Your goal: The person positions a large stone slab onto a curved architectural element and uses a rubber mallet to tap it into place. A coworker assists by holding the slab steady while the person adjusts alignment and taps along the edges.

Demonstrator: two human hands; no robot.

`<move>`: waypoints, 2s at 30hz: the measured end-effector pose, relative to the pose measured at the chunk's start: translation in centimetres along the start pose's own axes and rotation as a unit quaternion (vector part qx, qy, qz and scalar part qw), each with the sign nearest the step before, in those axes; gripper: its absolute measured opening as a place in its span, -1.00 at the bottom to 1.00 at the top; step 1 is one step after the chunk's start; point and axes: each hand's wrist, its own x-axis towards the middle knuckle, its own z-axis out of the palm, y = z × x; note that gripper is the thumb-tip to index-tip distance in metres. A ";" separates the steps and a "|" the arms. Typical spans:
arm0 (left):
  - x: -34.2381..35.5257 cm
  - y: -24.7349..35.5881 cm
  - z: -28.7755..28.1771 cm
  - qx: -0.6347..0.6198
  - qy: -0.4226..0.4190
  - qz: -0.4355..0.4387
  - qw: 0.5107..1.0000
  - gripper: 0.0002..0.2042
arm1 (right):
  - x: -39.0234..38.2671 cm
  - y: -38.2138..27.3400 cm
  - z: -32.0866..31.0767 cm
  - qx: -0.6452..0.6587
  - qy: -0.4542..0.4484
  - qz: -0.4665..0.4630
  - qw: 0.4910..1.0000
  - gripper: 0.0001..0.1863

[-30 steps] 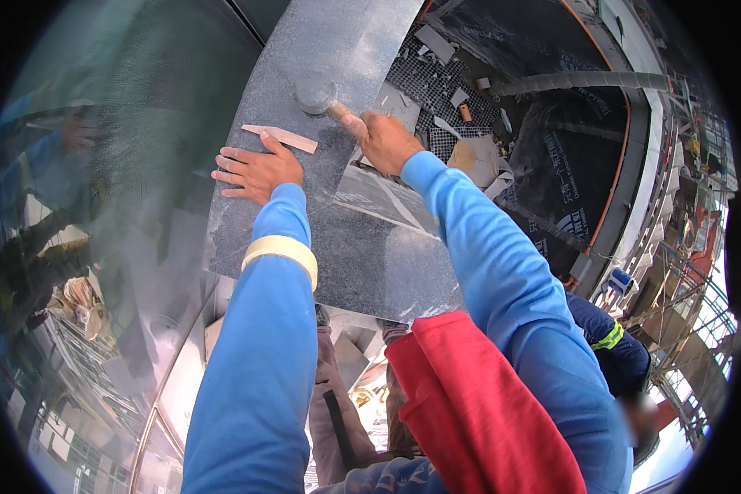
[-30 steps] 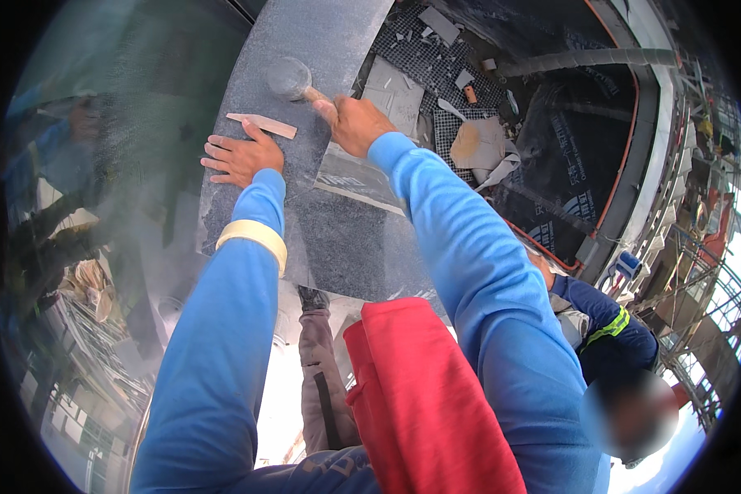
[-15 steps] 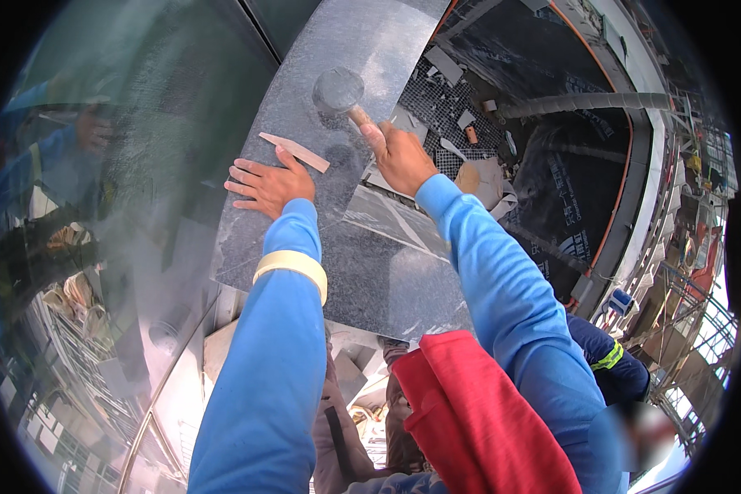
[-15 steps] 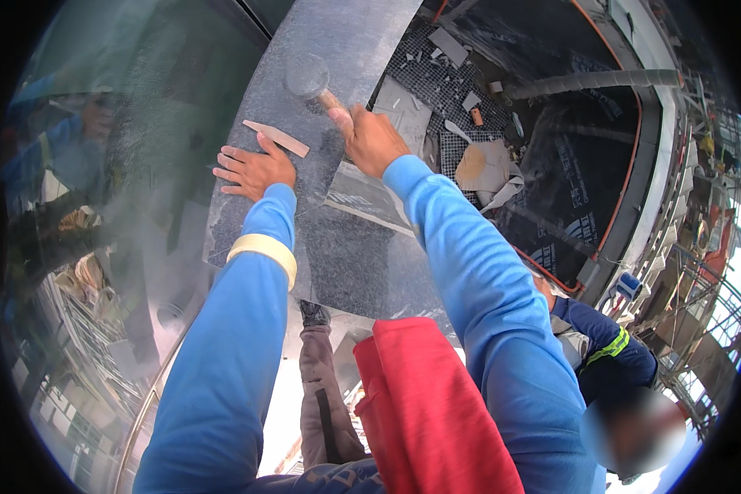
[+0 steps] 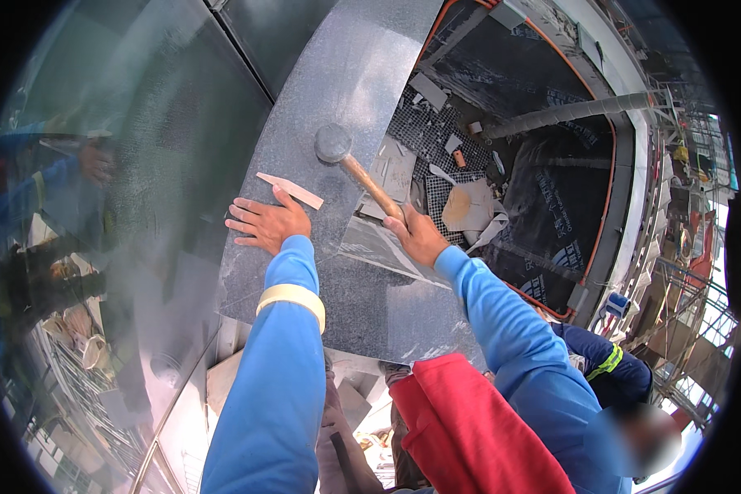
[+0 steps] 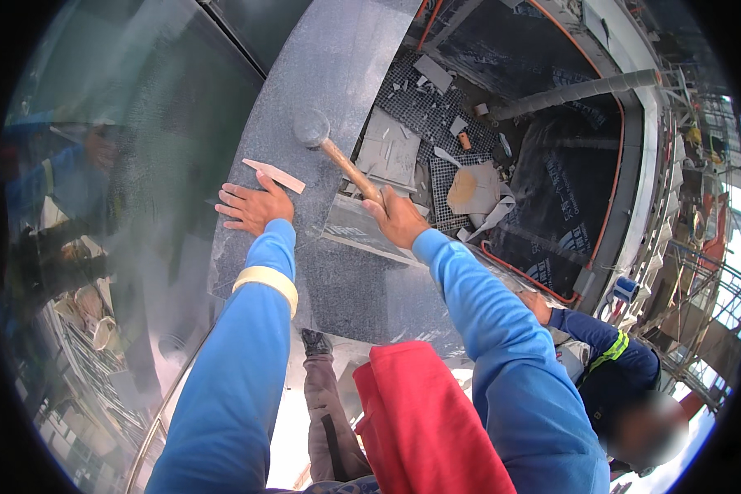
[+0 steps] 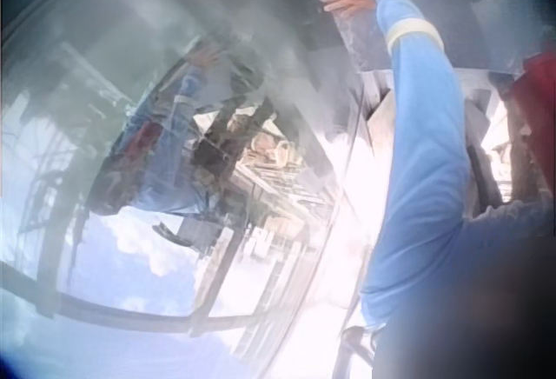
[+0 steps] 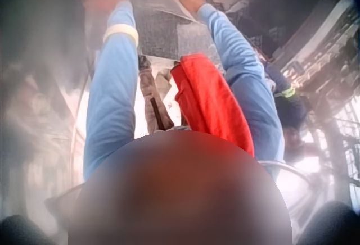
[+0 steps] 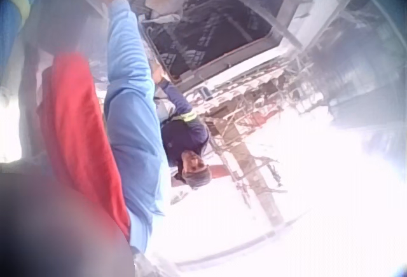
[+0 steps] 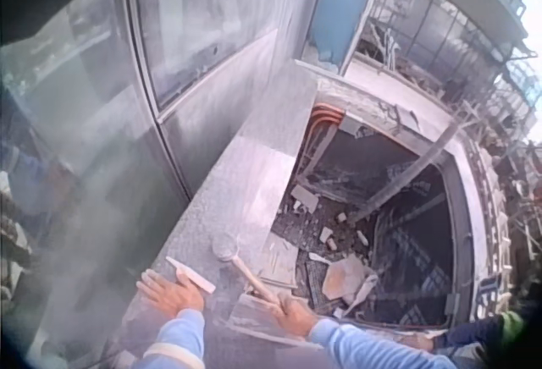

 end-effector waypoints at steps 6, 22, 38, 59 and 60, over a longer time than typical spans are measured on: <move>-0.1 0.2 -0.4 -0.015 -0.009 -0.006 1.000 -0.17 | -0.5 -2.0 -0.6 0.049 0.098 -0.036 0.993 -0.44; -0.3 0.3 -0.3 -0.005 0.016 -0.004 1.000 -0.18 | 2.9 -3.0 -2.5 0.075 0.154 -0.019 0.985 -0.31; -0.3 0.2 -0.2 -0.003 0.015 -0.006 1.000 -0.17 | 2.8 -2.6 -2.6 0.079 0.154 -0.063 0.983 -0.30; -0.2 -0.1 0.3 -0.013 0.023 0.005 1.000 -0.15 | 2.7 -2.4 -1.3 -0.001 0.077 0.021 0.997 -0.25; -0.2 -0.1 0.4 -0.016 0.023 0.006 1.000 -0.14 | 2.7 -2.6 -1.3 0.005 0.073 0.034 0.997 -0.24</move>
